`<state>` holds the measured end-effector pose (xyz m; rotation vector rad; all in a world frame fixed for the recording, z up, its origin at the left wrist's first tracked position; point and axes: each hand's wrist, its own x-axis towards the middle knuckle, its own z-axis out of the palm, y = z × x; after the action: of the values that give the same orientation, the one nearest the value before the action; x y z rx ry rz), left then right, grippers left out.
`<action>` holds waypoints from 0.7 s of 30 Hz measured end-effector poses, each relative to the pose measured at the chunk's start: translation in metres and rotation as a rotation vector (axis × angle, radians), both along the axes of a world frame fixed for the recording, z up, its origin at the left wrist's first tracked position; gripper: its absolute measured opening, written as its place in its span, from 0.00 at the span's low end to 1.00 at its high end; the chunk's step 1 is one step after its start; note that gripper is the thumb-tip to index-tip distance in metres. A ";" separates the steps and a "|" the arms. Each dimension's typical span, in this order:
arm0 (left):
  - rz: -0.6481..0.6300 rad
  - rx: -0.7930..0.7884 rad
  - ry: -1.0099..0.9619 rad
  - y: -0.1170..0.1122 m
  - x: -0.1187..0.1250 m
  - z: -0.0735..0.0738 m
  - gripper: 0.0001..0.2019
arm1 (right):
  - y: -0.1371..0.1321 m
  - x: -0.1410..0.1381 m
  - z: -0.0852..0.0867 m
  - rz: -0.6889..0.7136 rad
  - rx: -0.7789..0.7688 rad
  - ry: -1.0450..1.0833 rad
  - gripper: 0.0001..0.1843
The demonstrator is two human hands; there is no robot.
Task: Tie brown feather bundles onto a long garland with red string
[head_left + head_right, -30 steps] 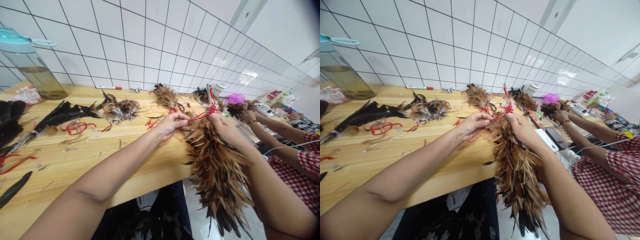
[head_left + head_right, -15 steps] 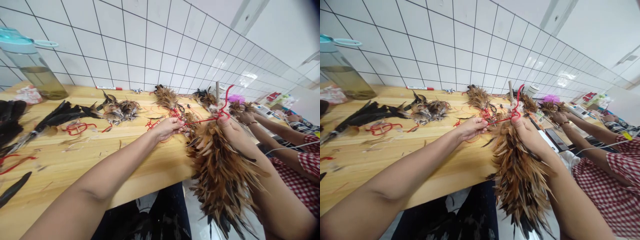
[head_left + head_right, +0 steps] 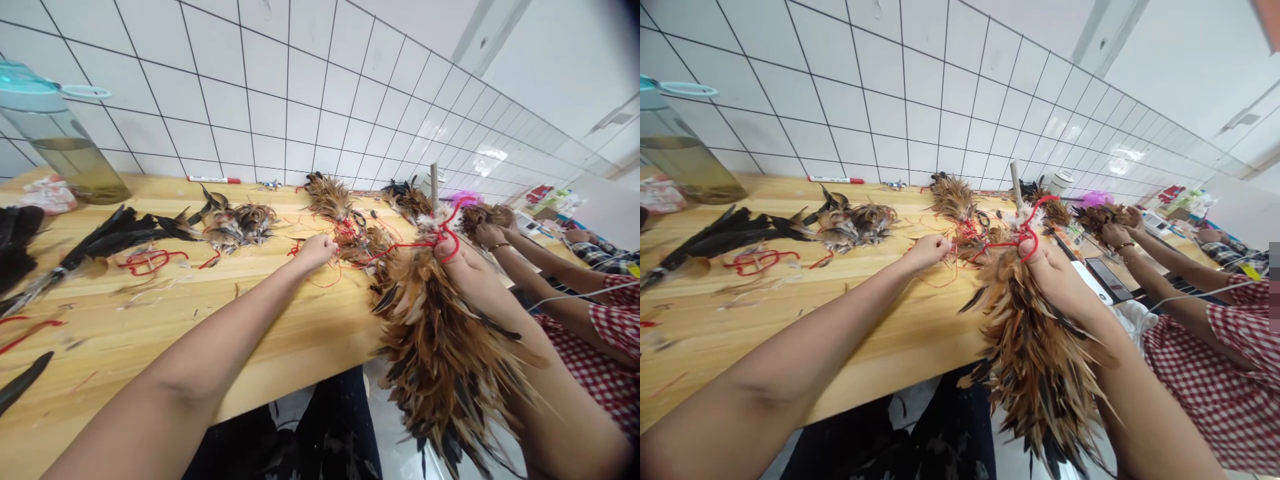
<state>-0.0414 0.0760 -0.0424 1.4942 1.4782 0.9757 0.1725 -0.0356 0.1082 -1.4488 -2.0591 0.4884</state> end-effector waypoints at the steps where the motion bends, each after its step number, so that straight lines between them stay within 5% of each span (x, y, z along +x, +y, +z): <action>1: 0.037 0.017 0.039 0.003 -0.006 0.000 0.12 | 0.000 0.000 0.000 -0.003 0.004 -0.008 0.38; 4: 0.163 0.116 0.151 0.005 -0.018 0.007 0.03 | -0.001 0.001 0.000 -0.003 -0.006 -0.042 0.38; 7: 0.215 0.410 0.161 -0.008 -0.017 0.030 0.11 | 0.002 0.001 -0.003 0.004 -0.049 -0.075 0.38; 10: -0.100 0.497 -0.068 -0.033 -0.005 0.062 0.13 | 0.008 0.000 -0.008 -0.003 -0.080 -0.088 0.39; 13: -0.214 0.504 -0.133 -0.055 0.006 0.084 0.12 | 0.015 -0.005 -0.013 0.015 -0.058 -0.093 0.39; 18: -0.602 0.247 -0.223 -0.064 0.005 0.091 0.10 | 0.019 -0.015 -0.016 0.074 -0.055 -0.107 0.38; 21: -0.637 0.193 -0.121 -0.061 0.000 0.090 0.06 | 0.017 -0.016 -0.016 0.061 -0.079 -0.120 0.38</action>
<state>-0.0409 0.0151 0.0472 1.8444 0.7487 0.8045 0.1568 -0.0181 0.0921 -1.4976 -2.2064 0.5247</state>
